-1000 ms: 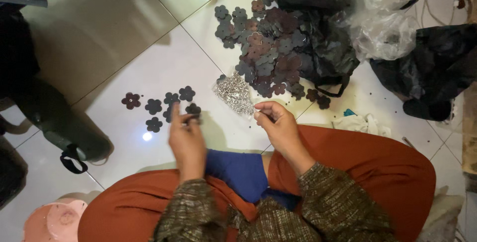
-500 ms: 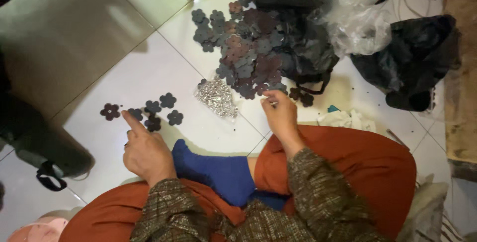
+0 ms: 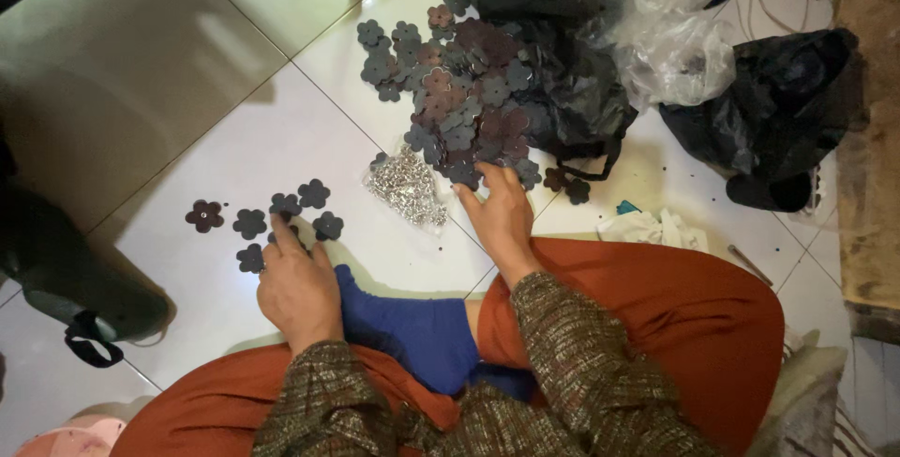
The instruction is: The person sits on the floor and assembles small flower-shaped pieces by inserting a metal pin through the center of each. They pick up a piece, insert the pin, and place the finished unit on the floor, repeating this process continuously.
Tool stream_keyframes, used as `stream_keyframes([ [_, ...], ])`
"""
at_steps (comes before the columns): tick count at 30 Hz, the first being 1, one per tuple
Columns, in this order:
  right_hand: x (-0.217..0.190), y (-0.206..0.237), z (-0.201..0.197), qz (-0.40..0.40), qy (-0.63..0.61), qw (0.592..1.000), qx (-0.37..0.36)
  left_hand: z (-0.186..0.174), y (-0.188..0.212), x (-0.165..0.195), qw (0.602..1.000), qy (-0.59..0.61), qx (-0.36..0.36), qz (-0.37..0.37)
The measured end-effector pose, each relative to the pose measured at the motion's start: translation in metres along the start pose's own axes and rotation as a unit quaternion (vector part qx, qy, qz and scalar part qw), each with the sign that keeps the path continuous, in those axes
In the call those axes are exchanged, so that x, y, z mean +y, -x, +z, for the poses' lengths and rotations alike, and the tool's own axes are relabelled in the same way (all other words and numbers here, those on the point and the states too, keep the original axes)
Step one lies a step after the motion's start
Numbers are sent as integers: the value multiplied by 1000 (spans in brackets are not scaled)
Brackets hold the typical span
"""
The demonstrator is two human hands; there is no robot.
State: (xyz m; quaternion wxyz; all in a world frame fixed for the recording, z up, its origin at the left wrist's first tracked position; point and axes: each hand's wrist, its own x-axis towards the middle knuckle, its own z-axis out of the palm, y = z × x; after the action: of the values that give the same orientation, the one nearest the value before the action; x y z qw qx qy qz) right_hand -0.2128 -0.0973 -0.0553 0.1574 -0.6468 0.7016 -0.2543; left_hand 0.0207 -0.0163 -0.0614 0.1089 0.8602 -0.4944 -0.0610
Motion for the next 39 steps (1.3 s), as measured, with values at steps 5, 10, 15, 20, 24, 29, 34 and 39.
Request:
stream_keyframes([
  [5,-6,-7,2,38,13,999,-8,-15,1,10,1000,-16,-10,5],
  [10,4,-4,12,21,-46,997,58,-29,6,33,988,72,-133,-25],
  [15,25,0,10,94,-170,981,-7,-44,34,61,956,213,-203,-5],
  [20,42,10,-10,167,-177,964,-106,-60,72,68,930,270,-249,30],
  [24,47,16,-27,142,-132,975,-108,-56,82,69,897,354,-263,10],
  [29,38,25,-52,138,-200,954,-176,-32,69,72,845,407,-338,-70],
  [34,18,40,-73,80,9,985,-151,0,68,85,821,492,-290,-14],
  [39,12,42,-72,102,-259,917,-287,14,69,87,768,552,-319,-59],
])
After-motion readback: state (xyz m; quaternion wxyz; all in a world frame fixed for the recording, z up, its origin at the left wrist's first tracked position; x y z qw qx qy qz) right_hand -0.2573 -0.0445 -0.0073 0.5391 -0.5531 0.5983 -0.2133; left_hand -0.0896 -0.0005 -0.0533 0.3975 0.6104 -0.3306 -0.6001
